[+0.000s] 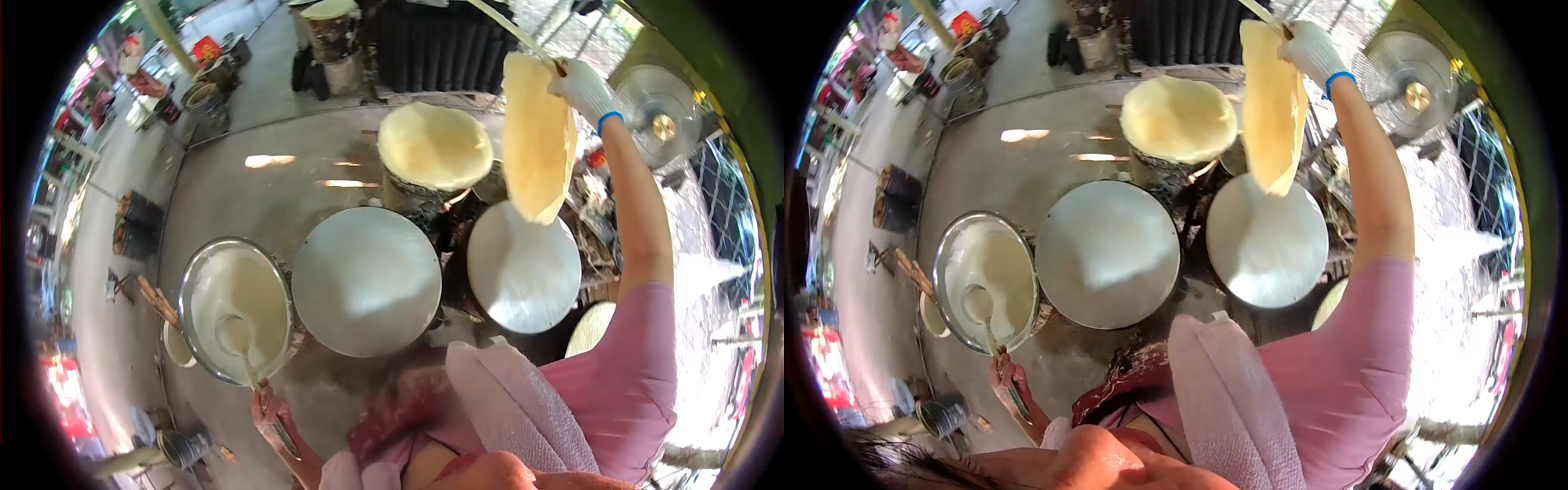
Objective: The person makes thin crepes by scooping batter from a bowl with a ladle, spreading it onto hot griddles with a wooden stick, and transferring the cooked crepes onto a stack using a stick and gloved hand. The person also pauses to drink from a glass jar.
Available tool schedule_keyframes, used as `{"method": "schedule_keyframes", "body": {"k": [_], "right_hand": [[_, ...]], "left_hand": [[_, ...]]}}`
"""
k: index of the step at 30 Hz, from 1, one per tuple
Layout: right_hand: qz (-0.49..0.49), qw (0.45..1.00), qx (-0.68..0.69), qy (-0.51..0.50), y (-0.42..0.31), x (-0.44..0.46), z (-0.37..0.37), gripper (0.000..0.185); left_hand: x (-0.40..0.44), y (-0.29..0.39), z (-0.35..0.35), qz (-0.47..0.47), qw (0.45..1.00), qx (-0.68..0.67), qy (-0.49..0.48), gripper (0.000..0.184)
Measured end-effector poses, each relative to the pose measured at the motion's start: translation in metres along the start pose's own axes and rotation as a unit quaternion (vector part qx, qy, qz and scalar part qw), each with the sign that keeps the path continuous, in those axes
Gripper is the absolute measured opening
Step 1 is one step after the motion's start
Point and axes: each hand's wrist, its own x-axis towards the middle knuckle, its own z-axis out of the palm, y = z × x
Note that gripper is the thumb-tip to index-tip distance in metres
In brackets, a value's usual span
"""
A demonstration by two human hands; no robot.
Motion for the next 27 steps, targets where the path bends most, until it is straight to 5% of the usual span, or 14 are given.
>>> {"method": "schedule_keyframes", "body": {"k": [2, 3, 7, 11, 12, 14, 15, 16, 18, 22, 25, 26, 27], "right_hand": [[-0.133, 0.986, -0.007, 0.103, -0.031, 0.018, 0.023, 0.028], [-0.105, 0.988, 0.046, 0.101, -0.055, 0.017, 0.044, 0.023], [-0.205, 0.971, -0.094, 0.078, -0.078, 0.013, 0.183, 0.022], [-0.231, 0.968, -0.043, -0.091, -0.083, -0.018, 0.313, 0.041], [-0.202, 0.967, -0.048, -0.146, -0.076, -0.035, 0.343, 0.044], [-0.286, 0.948, 0.121, -0.076, -0.044, -0.05, 0.432, 0.051], [-0.388, 0.921, 0.019, 0.043, -0.041, -0.055, 0.441, 0.053], [-0.233, 0.95, 0.153, -0.141, -0.037, -0.048, 0.465, 0.049], [-0.224, 0.965, 0.086, -0.109, -0.058, -0.052, 0.431, 0.044], [-0.089, 0.96, 0.067, -0.256, -0.071, -0.048, 0.411, 0.052], [-0.09, 0.968, 0.129, -0.194, -0.084, -0.069, 0.386, 0.055], [-0.187, 0.972, 0.131, -0.048, -0.043, -0.067, 0.442, 0.055], [-0.167, 0.973, 0.152, -0.046, -0.037, -0.076, 0.463, 0.056]], "left_hand": [[-0.011, -0.008, 0.007, 0.02, 1.0, -0.003, 0.006, 0.035], [-0.016, -0.011, 0.011, 0.03, 0.999, -0.005, 0.01, 0.035], [-0.038, -0.018, 0.023, 0.048, 0.999, -0.01, 0.021, 0.035], [-0.058, -0.022, 0.025, 0.074, 0.994, -0.084, 0.009, 0.039], [-0.068, -0.027, 0.04, 0.11, 0.982, 0.121, 0.096, 0.038], [-0.07, -0.045, 0.1, 0.148, 0.926, 0.254, 0.235, 0.035], [-0.072, -0.048, 0.1, 0.175, 0.867, 0.369, 0.284, 0.033], [-0.071, -0.046, 0.116, 0.187, 0.886, 0.309, 0.29, 0.032], [-0.072, -0.02, 0.079, 0.113, 0.973, 0.091, 0.178, 0.031], [-0.076, -0.013, 0.059, 0.117, 0.983, 0.03, 0.137, 0.038], [-0.061, 0.004, 0.037, 0.097, 0.991, -0.002, 0.095, 0.04], [-0.049, 0.014, 0.033, 0.086, 0.991, 0.03, 0.1, 0.039], [-0.038, 0.025, 0.027, 0.071, 0.99, 0.06, 0.107, 0.038]]}}
